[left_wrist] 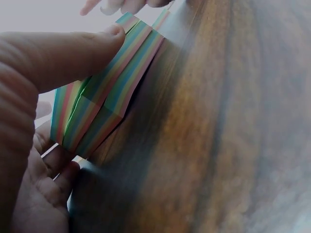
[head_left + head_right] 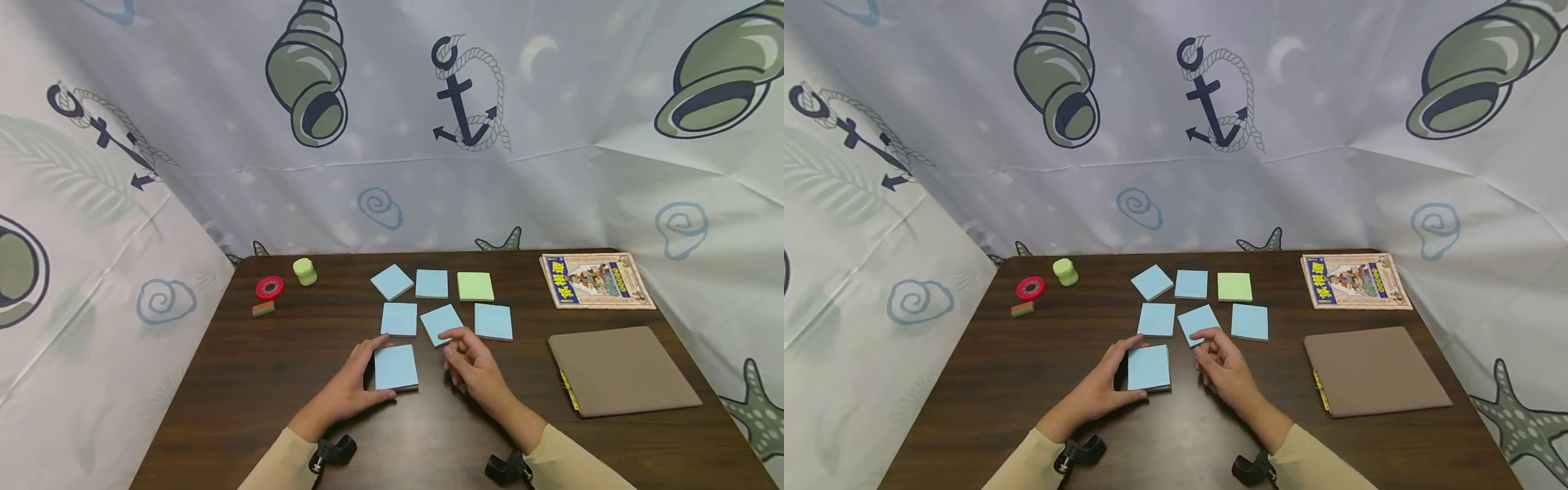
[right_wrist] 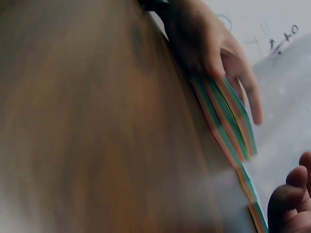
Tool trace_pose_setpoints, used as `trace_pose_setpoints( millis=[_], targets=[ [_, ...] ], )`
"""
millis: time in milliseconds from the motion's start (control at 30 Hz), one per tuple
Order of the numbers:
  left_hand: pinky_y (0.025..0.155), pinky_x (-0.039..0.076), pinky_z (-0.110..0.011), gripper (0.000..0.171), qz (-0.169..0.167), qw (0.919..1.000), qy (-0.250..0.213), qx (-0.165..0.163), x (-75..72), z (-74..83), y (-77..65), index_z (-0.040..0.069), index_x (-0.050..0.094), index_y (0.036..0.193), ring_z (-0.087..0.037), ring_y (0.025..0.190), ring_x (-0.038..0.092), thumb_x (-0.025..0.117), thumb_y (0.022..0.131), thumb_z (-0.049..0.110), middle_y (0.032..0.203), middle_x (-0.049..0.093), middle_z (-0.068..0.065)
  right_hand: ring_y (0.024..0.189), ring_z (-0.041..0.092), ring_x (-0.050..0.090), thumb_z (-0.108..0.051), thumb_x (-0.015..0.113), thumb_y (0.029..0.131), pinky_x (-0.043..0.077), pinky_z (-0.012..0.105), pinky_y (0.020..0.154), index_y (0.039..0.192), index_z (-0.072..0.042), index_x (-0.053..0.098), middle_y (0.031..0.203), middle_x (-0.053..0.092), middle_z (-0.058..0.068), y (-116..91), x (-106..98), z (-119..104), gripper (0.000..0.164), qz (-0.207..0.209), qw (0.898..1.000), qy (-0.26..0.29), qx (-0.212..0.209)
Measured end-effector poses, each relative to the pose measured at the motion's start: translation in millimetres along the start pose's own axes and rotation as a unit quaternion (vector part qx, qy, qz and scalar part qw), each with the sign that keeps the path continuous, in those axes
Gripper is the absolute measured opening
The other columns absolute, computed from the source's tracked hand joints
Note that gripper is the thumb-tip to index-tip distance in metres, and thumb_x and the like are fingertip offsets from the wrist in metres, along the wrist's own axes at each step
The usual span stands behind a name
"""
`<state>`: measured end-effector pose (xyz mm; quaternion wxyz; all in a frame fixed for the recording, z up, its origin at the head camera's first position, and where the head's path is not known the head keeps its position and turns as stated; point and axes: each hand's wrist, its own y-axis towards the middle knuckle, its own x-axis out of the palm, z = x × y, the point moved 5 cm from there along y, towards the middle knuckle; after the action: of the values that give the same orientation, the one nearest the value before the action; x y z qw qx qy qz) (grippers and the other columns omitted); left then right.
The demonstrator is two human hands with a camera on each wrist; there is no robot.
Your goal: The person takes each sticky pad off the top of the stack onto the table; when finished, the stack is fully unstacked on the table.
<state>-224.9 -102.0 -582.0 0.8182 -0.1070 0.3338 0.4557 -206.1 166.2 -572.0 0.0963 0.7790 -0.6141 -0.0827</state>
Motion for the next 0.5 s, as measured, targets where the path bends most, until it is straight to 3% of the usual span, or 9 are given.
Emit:
trace_pose_setpoints(
  millis=[133, 267, 400, 500],
  targets=[
    [0.121, 0.038, -0.053, 0.107, 0.003, 1.0000, 0.002, 0.003, -0.7, 0.9, 0.1, 0.024, 0.032, 0.171, -0.022, 0.146, 0.047, 0.096, 0.086, 0.031, 0.161, 0.052, 0.001, 0.050, 0.018, 0.050, -0.011, 0.056, 0.114, 0.044, 0.032, 0.036, 0.141, 0.008, 0.052, 0.085, 0.055, 0.029, 2.2, 20.9, 3.7, 0.033, -0.019, 0.999, 0.023, 0.021],
    [0.118, 0.042, -0.049, 0.106, 0.004, 1.0000, 0.003, 0.000, -1.5, 1.6, -0.6, 0.027, 0.031, 0.171, -0.020, 0.146, 0.047, 0.095, 0.087, 0.032, 0.161, 0.052, 0.001, 0.048, 0.010, 0.050, -0.013, 0.062, 0.112, 0.043, 0.030, 0.037, 0.143, 0.002, 0.055, 0.084, 0.056, 0.017, 5.8, 41.0, 6.1, 0.035, -0.028, 0.999, 0.019, 0.032],
    [0.118, 0.042, -0.048, 0.106, 0.003, 1.0000, 0.005, 0.001, -1.4, 0.5, -1.4, 0.028, 0.029, 0.171, -0.019, 0.145, 0.047, 0.094, 0.088, 0.033, 0.160, 0.052, 0.002, 0.052, 0.003, 0.048, -0.020, 0.074, 0.106, 0.044, 0.024, 0.045, 0.147, -0.012, 0.060, 0.083, 0.058, 0.003, 11.5, 51.9, 8.5, 0.045, -0.035, 0.997, -0.058, 0.037],
    [0.118, 0.042, -0.047, 0.105, 0.001, 1.0000, 0.003, 0.003, -0.5, 0.5, -1.1, 0.029, 0.029, 0.171, -0.019, 0.145, 0.047, 0.094, 0.089, 0.034, 0.160, 0.051, 0.002, 0.058, 0.001, 0.048, -0.026, 0.083, 0.099, 0.044, 0.021, 0.052, 0.149, -0.019, 0.061, 0.084, 0.061, 0.001, 13.3, 53.5, 8.3, 0.055, -0.055, 0.988, -0.143, 0.031]
  ],
)
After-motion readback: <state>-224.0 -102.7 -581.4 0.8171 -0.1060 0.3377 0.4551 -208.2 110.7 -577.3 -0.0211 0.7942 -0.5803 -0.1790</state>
